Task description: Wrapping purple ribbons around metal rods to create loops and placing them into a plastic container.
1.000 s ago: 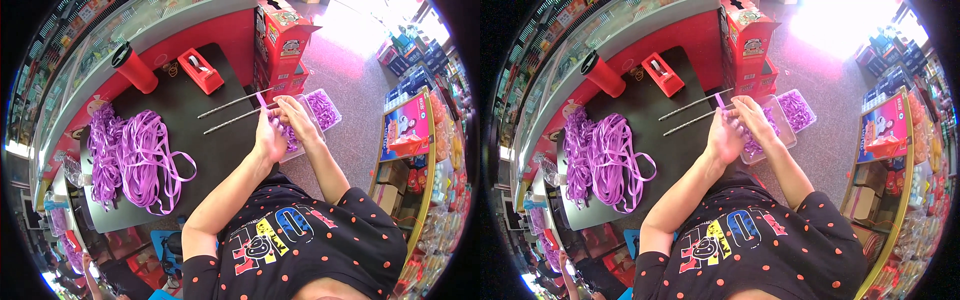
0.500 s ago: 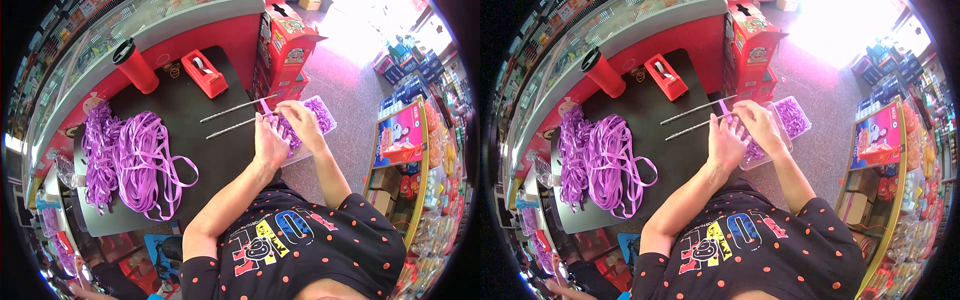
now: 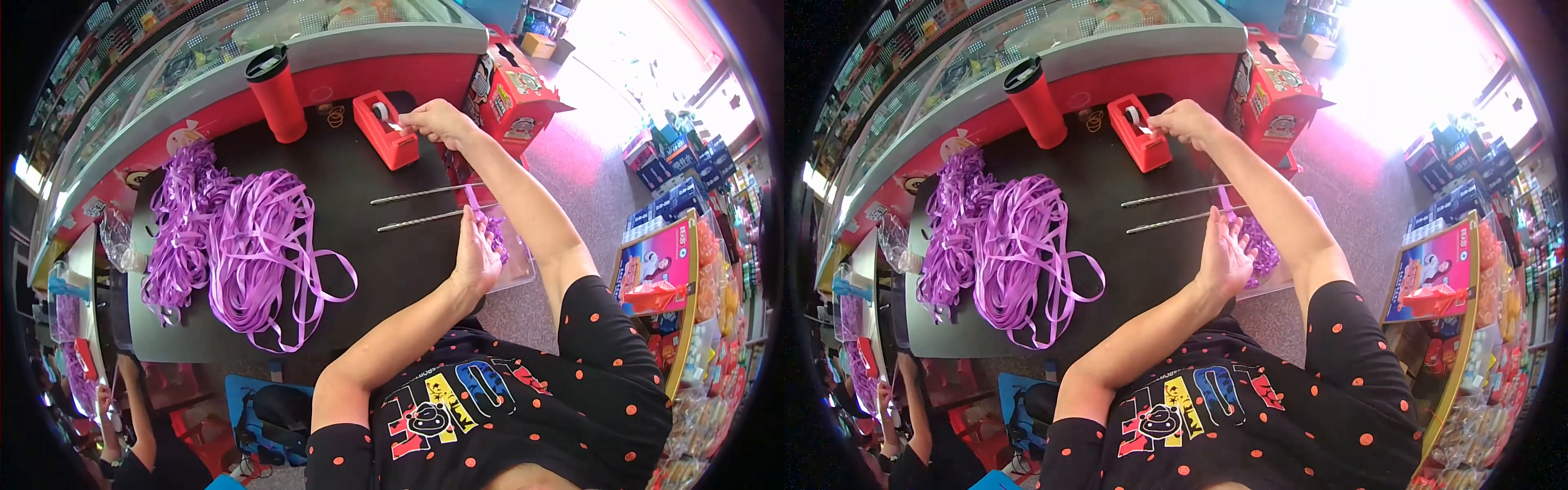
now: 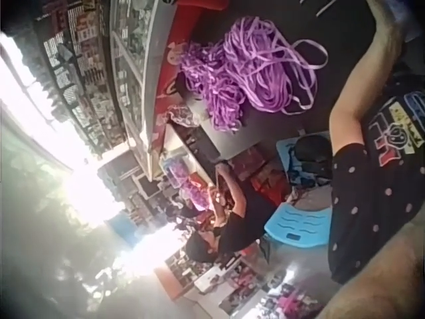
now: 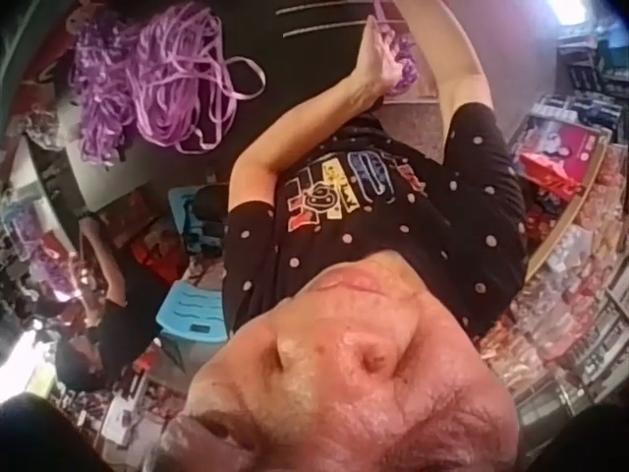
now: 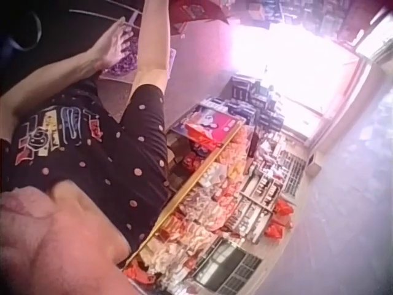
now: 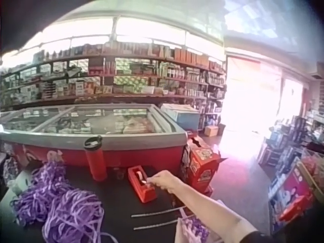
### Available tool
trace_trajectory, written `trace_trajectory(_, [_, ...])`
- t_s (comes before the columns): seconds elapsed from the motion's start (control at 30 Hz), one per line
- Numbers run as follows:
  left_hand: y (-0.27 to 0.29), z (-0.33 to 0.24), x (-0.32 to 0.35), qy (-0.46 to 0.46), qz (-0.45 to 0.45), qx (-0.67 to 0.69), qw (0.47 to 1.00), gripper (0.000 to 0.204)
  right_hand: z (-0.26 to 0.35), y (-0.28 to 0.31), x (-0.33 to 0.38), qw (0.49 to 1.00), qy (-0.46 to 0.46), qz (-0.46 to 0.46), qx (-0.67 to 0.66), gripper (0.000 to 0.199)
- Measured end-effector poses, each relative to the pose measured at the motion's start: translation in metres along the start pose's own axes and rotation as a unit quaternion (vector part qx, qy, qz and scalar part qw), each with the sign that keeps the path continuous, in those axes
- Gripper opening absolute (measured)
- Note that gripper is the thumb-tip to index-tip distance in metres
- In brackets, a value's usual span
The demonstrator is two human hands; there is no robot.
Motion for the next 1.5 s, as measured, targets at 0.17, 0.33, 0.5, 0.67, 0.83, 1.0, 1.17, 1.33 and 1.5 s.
trace_trajectory(0.17, [0.000,-0.002,0.000,0.004,-0.001,0.004,1.000,0.092,0.000,-0.002,-0.015,0.996,-0.089,0.031,-0.011,0.019])
trace_trajectory(0.33, [0.001,-0.001,-0.002,0.001,0.002,0.009,1.000,0.090,-0.009,-0.002,-0.025,0.991,-0.124,0.036,-0.030,0.021])
trace_trajectory(0.5, [-0.001,-0.001,0.000,0.001,0.010,0.008,1.000,0.088,-0.001,0.002,-0.012,0.991,-0.110,0.054,-0.060,0.018])
trace_trajectory(0.67, [0.002,-0.001,-0.001,0.001,0.002,0.007,1.000,0.088,-0.001,0.003,0.012,0.992,-0.080,0.071,-0.072,0.015])
trace_trajectory(0.83, [0.001,-0.002,-0.001,0.000,-0.004,0.008,1.000,0.088,-0.017,0.005,0.027,0.996,-0.049,0.048,-0.065,0.016])
trace_trajectory(1.0, [-0.004,-0.003,0.001,0.007,0.007,0.006,1.000,0.089,-0.034,0.007,0.023,0.997,-0.027,0.019,-0.074,0.016])
trace_trajectory(1.17, [-0.003,-0.002,0.000,0.005,0.011,0.002,1.000,0.091,-0.030,0.004,0.023,0.994,0.082,-0.074,0.018,0.013])
trace_trajectory(1.33, [0.001,-0.005,-0.001,-0.001,0.017,0.004,1.000,0.091,-0.011,-0.010,0.047,0.899,0.175,-0.268,0.299,0.016])
trace_trajectory(1.5, [-0.001,0.000,0.004,0.026,-0.003,0.019,0.999,0.089,-0.050,0.016,0.062,0.978,0.102,-0.076,0.164,0.021])
Point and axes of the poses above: each hand's wrist, its own x-axis away from the middle knuckle, its own y-axis out of the back of the hand, z = x × y, the point moved 5 cm from there along -x, towards the middle knuckle, and after that the axes turned 13 degrees about -y, right-handed, at the moved point
